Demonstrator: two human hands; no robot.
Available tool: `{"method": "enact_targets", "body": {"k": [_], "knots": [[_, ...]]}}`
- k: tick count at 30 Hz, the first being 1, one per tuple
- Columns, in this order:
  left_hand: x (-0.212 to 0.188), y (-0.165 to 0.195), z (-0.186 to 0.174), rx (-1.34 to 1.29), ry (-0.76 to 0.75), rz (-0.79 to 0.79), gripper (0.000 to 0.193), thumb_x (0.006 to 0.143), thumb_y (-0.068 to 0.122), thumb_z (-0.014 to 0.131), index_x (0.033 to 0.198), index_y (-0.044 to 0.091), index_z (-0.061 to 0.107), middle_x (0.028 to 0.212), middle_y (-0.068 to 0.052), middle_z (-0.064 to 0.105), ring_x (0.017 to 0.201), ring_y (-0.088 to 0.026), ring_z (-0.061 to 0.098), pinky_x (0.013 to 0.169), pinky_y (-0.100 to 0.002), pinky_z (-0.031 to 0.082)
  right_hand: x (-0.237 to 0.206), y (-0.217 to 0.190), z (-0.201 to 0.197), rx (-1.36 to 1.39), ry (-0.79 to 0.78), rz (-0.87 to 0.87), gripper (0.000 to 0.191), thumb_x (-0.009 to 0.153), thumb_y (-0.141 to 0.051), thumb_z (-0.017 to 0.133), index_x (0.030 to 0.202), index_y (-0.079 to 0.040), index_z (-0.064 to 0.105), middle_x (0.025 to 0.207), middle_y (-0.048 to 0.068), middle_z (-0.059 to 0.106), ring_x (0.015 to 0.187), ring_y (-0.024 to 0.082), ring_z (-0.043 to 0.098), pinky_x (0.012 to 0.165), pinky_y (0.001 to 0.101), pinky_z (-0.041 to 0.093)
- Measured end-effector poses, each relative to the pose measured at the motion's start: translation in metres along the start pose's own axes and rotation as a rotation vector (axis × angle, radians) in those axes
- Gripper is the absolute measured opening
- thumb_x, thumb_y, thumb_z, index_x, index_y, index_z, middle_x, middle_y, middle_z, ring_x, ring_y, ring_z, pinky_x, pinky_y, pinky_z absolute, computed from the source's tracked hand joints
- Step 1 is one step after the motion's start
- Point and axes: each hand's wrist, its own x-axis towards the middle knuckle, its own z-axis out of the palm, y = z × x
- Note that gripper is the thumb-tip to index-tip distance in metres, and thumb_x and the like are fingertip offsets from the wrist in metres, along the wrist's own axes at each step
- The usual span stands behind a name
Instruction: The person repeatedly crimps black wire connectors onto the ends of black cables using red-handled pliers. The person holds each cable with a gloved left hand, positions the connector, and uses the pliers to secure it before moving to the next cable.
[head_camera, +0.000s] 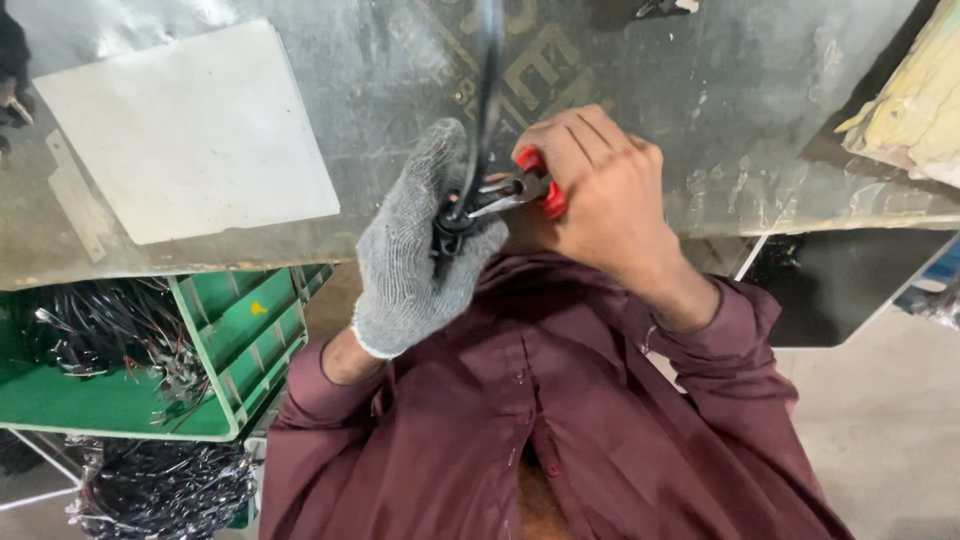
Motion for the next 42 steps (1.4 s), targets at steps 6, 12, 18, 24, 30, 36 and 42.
{"method": "enact_targets", "body": {"k": [6, 12, 18, 24, 30, 36, 42], "knots": [[-0.021, -0.02, 0.022, 0.106, 0.155, 0.139, 0.078, 0.099, 0.019, 0.083, 0.158, 0.001, 0.035, 0.154, -0.02, 0.052, 0.134, -0.035, 0.062, 0.111, -0.036, 0.052, -0.008, -0.007, 0.002, -0.01, 0.022, 0.043, 0.038, 0.074, -0.02, 0.083, 0.103, -0.009, 0.061, 0.107, 0.003, 0.068, 0.105, 0.026, 0.066, 0.079, 0.0389, 0.052], [-0.015, -0.014, 0.025, 0.235, 0.121, 0.077, 0.075, 0.102, 0.017, 0.083, 0.16, 0.001, 0.037, 0.13, -0.007, 0.067, 0.104, -0.028, 0.067, 0.089, -0.036, 0.055, -0.015, -0.005, 0.01, -0.145, 0.017, 0.106, 0.028, 0.085, -0.024, 0.084, 0.095, -0.011, 0.061, 0.092, 0.004, 0.064, 0.088, 0.026, 0.065, 0.069, 0.0398, 0.047], [-0.015, -0.015, 0.023, 0.608, 0.126, 0.082, 0.07, 0.092, 0.013, 0.076, 0.154, 0.006, 0.043, 0.135, -0.015, 0.063, 0.102, -0.035, 0.061, 0.087, -0.046, 0.049, -0.02, -0.005, 0.017, -0.139, 0.057, 0.163, 0.029, 0.094, -0.026, 0.083, 0.092, -0.01, 0.059, 0.087, 0.004, 0.063, 0.082, 0.027, 0.064, 0.066, 0.0409, 0.046], [-0.002, -0.004, 0.016, 0.615, 0.072, 0.099, 0.07, 0.088, 0.01, 0.074, 0.151, 0.001, 0.045, 0.131, -0.014, 0.064, 0.101, -0.037, 0.062, 0.086, -0.048, 0.049, -0.016, -0.015, 0.013, 0.084, 0.006, 0.187, 0.035, 0.083, -0.025, 0.081, 0.098, -0.003, 0.059, 0.094, 0.012, 0.067, 0.087, 0.031, 0.067, 0.069, 0.0404, 0.051], [0.006, 0.014, -0.016, -0.134, -0.177, 0.019, 0.068, 0.101, 0.009, 0.076, 0.158, 0.003, 0.041, 0.114, -0.008, 0.071, 0.101, -0.021, 0.073, 0.091, -0.031, 0.058, -0.004, 0.004, 0.026, 0.042, 0.121, -0.02, 0.038, 0.07, -0.018, 0.083, 0.095, -0.001, 0.06, 0.091, 0.014, 0.066, 0.083, 0.035, 0.066, 0.067, 0.0431, 0.051], [0.007, 0.019, -0.031, -0.635, -0.454, -0.229, 0.069, 0.099, 0.002, 0.071, 0.162, 0.004, 0.043, 0.109, -0.01, 0.073, 0.09, -0.015, 0.067, 0.087, -0.03, 0.058, -0.001, 0.02, 0.031, 0.365, 0.001, -0.088, 0.041, 0.082, -0.018, 0.093, 0.083, -0.008, 0.053, 0.075, 0.007, 0.057, 0.072, 0.03, 0.06, 0.063, 0.0423, 0.047], [0.017, 0.02, -0.014, 0.233, -0.066, 0.011, 0.058, 0.096, 0.012, 0.076, 0.148, 0.001, 0.05, 0.118, -0.015, 0.068, 0.102, -0.033, 0.07, 0.086, -0.039, 0.053, 0.0, -0.006, 0.031, 0.034, -0.023, 0.133, 0.025, 0.088, -0.013, 0.08, 0.099, -0.007, 0.058, 0.096, 0.007, 0.066, 0.092, 0.03, 0.067, 0.073, 0.0411, 0.051]]}}
